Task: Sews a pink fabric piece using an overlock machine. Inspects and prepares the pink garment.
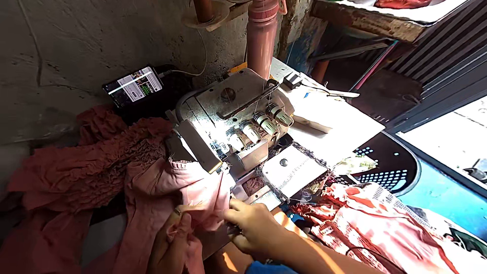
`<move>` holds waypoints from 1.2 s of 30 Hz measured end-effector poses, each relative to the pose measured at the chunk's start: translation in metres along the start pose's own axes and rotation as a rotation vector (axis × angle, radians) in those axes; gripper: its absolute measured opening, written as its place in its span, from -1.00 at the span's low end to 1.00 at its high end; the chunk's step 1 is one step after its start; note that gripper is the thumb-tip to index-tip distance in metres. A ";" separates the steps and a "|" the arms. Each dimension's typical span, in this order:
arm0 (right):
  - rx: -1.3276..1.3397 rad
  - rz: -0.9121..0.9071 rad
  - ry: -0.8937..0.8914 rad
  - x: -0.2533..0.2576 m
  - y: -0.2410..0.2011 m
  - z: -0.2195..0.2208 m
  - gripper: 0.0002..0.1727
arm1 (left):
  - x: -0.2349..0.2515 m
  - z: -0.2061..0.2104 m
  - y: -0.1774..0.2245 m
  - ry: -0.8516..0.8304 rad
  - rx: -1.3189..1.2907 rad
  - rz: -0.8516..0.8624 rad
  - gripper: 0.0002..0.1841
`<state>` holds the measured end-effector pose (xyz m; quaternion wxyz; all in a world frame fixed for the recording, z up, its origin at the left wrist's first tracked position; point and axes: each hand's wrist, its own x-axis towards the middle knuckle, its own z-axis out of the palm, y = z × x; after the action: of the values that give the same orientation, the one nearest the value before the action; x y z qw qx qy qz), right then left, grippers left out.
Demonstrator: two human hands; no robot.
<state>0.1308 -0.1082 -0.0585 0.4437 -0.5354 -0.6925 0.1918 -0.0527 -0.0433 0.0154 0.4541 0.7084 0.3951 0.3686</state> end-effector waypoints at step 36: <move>0.701 0.451 0.303 0.001 0.014 -0.008 -0.83 | 0.044 0.061 -0.037 0.127 0.756 0.676 -0.74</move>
<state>0.1454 -0.1043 -0.0641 0.6419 -0.5124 -0.3789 0.4264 0.0113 -0.0150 -0.0308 -0.0034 0.8876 0.2761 0.3686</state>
